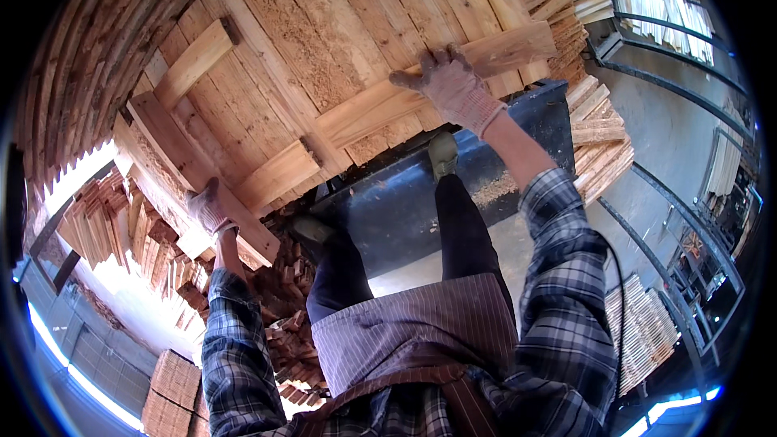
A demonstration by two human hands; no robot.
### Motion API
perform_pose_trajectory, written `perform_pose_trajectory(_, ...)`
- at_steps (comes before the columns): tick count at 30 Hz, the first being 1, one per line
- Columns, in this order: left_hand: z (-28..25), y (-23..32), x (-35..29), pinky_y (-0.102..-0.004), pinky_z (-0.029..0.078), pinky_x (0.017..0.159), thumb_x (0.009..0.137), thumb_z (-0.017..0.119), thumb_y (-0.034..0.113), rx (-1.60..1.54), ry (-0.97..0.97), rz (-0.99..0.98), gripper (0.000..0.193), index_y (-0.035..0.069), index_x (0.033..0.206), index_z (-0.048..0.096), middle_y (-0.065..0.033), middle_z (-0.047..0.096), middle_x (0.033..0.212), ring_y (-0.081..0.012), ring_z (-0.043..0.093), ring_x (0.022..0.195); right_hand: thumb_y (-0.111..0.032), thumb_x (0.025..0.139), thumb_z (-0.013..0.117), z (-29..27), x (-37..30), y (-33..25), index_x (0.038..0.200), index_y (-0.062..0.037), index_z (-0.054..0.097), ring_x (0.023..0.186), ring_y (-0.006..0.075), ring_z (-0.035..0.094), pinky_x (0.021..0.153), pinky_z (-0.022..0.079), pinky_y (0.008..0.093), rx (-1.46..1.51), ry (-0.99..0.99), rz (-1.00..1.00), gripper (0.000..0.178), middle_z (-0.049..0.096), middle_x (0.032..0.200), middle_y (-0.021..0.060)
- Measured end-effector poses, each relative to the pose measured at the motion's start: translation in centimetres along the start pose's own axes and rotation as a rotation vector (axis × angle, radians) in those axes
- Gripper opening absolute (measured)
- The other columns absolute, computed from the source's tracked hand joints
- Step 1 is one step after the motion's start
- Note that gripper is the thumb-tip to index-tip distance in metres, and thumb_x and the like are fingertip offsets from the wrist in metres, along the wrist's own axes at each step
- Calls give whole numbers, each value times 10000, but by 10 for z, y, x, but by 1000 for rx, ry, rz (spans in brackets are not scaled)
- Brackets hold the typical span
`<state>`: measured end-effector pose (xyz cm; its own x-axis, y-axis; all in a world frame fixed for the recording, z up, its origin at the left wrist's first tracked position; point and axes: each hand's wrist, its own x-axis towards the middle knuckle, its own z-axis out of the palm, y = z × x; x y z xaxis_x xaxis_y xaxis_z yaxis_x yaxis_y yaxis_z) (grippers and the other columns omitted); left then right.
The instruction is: The person stacks wooden planks onto a metal rack in a lumber yard. They pick up planks from a pile, place them on the rack, and occasionally adjust the planks to align them. The person also moves a metal tray to clear the workspace.
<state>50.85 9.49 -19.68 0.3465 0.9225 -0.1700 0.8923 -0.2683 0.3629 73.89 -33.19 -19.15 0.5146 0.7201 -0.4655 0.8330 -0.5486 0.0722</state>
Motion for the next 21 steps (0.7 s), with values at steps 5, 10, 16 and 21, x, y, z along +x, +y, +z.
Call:
perform_pose_trajectory(5, -6, -2, -4, -375, 500, 673, 686, 765, 239, -134, -25, -40, 390, -50, 893, 607, -169, 679, 781, -281, 635, 681, -151, 929, 499, -15, 10, -29, 1486, -338, 253, 1191, 366, 482, 1038, 382, 495, 25, -106, -4, 637, 485, 1292, 194)
perform_pose_trajectory(10, -8, 9, -9, -379, 496, 696, 704, 752, 241, -179, -37, -17, 427, -76, 949, 604, -196, 679, 825, -283, 625, 706, -160, 900, 535, 9, 9, -44, 1395, -351, 439, 1176, 338, 475, 1019, 385, 477, 152, 156, -2, 539, 511, 1227, 149)
perform_pose_trajectory(16, -12, 8, -9, -333, 488, 614, 730, 742, 152, -453, -125, -48, 313, -62, 914, 605, -123, 665, 807, -206, 593, 643, -250, 825, 652, -19, 14, -39, 1391, -318, 438, 1161, 359, 482, 996, 404, 480, 270, -27, 16, 609, 511, 1206, 164)
perform_pose_trajectory(21, -10, 66, -63, -298, 505, 601, 760, 762, 99, -668, -243, -71, 246, 4, 898, 582, -81, 628, 776, -164, 584, 652, -458, 752, 746, -61, 60, -86, 1461, -99, 325, 1135, 406, 545, 987, 440, 446, 1007, 222, 102, 900, 514, 1299, 253)
